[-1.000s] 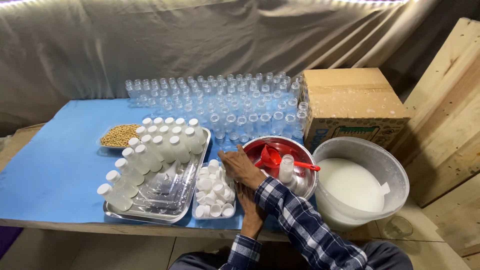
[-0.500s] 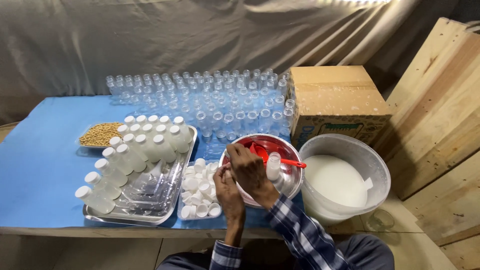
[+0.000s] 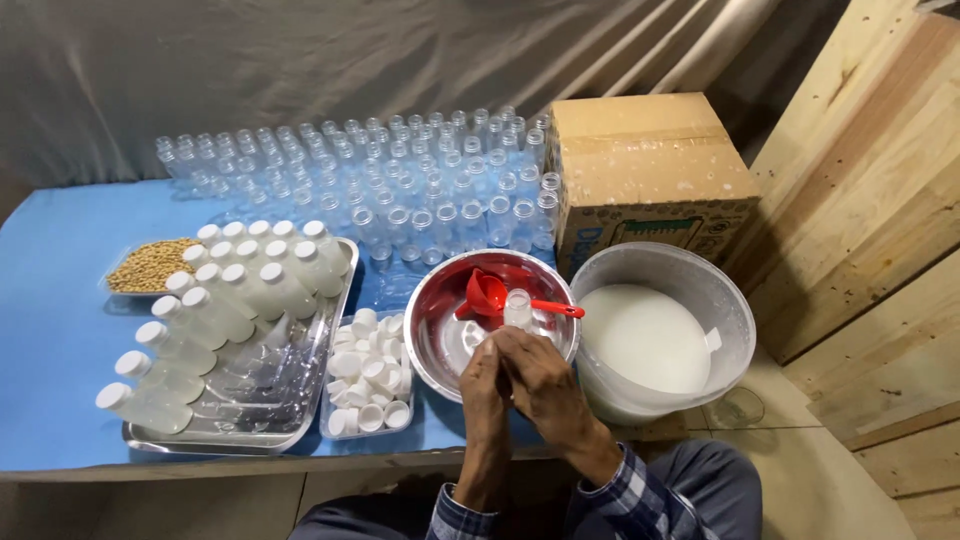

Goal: Scooping liquid from a bucket into a bowl using measuring scoops and organizing bottle caps

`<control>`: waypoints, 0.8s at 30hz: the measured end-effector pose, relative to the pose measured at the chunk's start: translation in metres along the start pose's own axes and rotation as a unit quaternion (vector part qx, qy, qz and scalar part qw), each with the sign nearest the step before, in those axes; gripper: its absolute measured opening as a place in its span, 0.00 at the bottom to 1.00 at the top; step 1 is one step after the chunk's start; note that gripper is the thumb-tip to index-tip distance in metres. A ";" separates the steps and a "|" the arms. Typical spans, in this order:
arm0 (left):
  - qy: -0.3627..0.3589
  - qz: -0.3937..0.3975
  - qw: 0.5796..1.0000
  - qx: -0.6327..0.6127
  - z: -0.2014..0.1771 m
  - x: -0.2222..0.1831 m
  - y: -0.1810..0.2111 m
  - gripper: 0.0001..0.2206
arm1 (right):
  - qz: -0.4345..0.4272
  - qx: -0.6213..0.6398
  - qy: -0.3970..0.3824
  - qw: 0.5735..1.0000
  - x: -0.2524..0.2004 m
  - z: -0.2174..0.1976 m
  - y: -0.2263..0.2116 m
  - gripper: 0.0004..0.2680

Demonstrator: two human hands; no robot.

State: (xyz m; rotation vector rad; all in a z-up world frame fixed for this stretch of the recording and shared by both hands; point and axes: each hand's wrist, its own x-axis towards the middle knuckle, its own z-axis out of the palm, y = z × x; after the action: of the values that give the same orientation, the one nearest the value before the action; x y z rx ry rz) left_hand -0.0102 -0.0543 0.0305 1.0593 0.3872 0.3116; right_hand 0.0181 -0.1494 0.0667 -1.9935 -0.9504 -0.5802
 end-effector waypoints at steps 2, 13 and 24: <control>-0.027 0.006 0.999 0.027 0.008 -0.006 0.005 0.19 | 0.020 0.008 -0.007 1.000 -0.006 -0.007 0.016 0.16; 0.017 0.215 0.922 0.322 0.011 0.073 -0.025 0.24 | 0.036 -0.037 -0.016 0.999 0.026 -0.043 0.105 0.14; 0.014 0.174 0.921 0.348 0.017 0.095 -0.033 0.16 | -0.017 0.015 -0.255 0.967 0.078 -0.037 0.098 0.11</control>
State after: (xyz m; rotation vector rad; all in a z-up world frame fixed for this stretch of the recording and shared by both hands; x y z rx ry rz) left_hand 0.0843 -0.0420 -0.0069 1.8341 0.3378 0.5265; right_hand 0.1407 -0.1849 0.0927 -2.1449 -1.2886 -0.0591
